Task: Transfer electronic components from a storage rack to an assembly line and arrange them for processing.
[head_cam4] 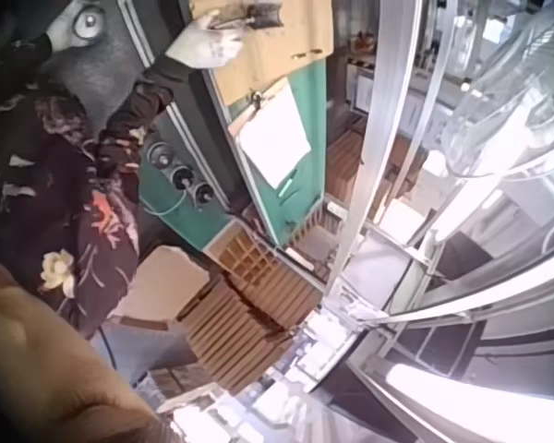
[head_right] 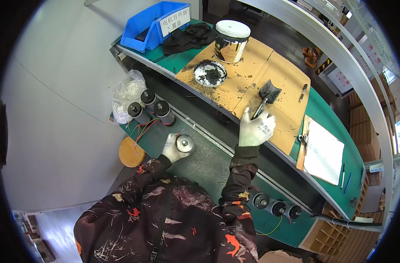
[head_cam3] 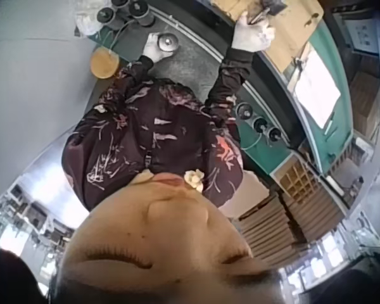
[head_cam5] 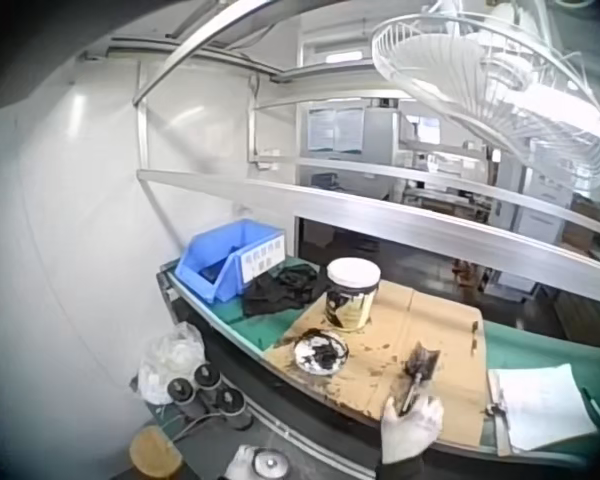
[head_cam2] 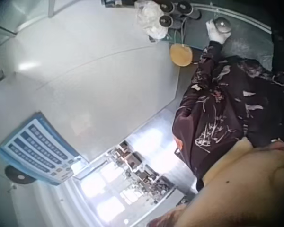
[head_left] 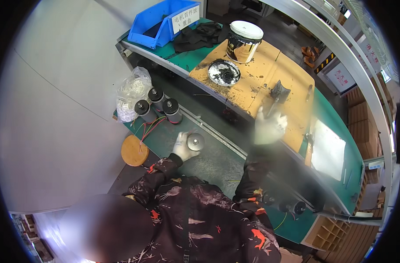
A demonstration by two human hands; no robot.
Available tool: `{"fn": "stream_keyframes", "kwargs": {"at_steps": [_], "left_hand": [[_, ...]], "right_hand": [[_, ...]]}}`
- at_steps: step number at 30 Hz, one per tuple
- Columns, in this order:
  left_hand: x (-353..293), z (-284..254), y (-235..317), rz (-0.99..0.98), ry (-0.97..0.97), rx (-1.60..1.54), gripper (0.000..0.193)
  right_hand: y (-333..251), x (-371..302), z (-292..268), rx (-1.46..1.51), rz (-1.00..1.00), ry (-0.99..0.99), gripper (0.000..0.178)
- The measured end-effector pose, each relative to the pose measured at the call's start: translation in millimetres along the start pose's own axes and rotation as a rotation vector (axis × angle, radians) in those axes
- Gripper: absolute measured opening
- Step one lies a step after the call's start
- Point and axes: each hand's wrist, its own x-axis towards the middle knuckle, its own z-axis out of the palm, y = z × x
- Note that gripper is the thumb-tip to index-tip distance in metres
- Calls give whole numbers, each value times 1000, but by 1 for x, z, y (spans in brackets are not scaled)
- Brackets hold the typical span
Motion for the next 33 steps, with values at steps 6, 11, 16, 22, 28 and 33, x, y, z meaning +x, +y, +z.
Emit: {"fn": "stream_keyframes", "kwargs": {"at_steps": [6, 11, 16, 22, 28, 33], "left_hand": [[-84, -1, -126, -630, 227, -353, 20], [-150, -18, -215, -911, 133, -1086, 24], [-171, -11, -248, -1213, 204, -1191, 33], [-191, 7, -288, -1192, 237, -1264, 31], [-182, 5, -286, -1308, 183, -1359, 25], [-191, 5, -283, -1328, 250, -1323, 23]], "right_hand": [[26, 23, 5, 330, 190, -59, 20], [48, 76, -6, 988, 113, -17, 16], [-16, 92, -1, 1368, 105, -235, 17], [-91, 92, 12, 1080, -69, -554, 27], [-99, 91, 32, 988, -130, -537, 29], [-111, 77, 29, 934, -183, -524, 28]]}}
